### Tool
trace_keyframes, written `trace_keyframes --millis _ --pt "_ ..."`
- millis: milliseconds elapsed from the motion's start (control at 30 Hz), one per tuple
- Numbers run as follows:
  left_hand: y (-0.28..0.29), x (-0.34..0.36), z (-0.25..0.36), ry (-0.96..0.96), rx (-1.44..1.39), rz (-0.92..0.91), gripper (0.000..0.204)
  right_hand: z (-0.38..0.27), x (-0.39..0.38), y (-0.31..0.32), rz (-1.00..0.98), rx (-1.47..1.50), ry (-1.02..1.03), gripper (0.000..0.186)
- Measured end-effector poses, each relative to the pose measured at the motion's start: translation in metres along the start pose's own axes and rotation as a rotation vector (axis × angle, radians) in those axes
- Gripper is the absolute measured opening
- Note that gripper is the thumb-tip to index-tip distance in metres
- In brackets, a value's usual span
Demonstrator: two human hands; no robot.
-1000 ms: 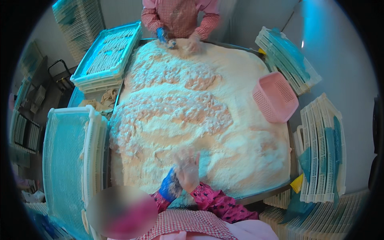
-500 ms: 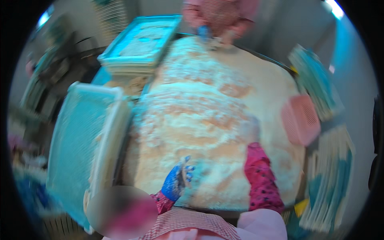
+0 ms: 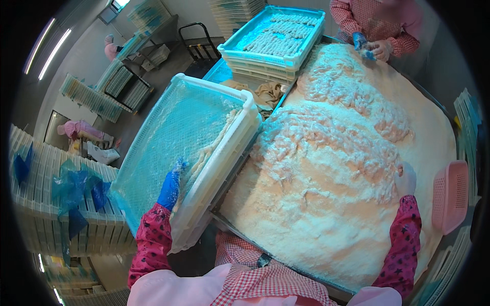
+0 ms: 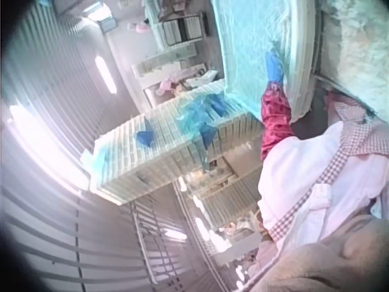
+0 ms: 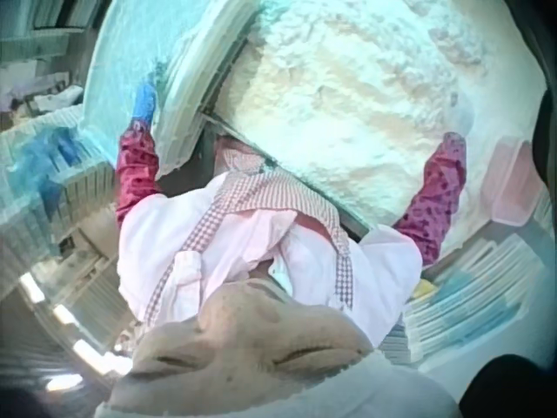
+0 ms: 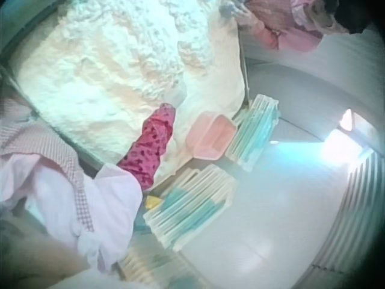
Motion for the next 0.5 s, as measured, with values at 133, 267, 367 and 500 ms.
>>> trace_keyframes --millis 133,267,367,500 --pt "-0.019 0.012 0.01 0.047 -0.04 -0.156 0.057 0.003 0.005 0.002 -0.018 -0.008 0.022 0.019" --pt "-0.036 -0.017 0.069 0.067 -0.027 -0.416 0.058 0.068 -0.011 0.011 0.067 0.448 -0.297 0.021" --pt "-0.007 -0.048 0.06 0.213 -0.026 -0.454 0.056 0.097 -0.033 0.044 0.25 0.838 -0.489 0.025" --pt "0.016 -0.063 0.051 0.038 0.043 -0.235 0.057 -0.131 -0.056 0.082 0.095 0.391 0.178 0.023"
Point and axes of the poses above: each hand's wrist, its own x-axis towards the middle knuckle, its own y-axis out of the back of the hand, z = x × y, the point moved 10 cm from there along x, towards the middle knuckle, and after that the axes turned 6 degrees about z, right-handed, at the moved point
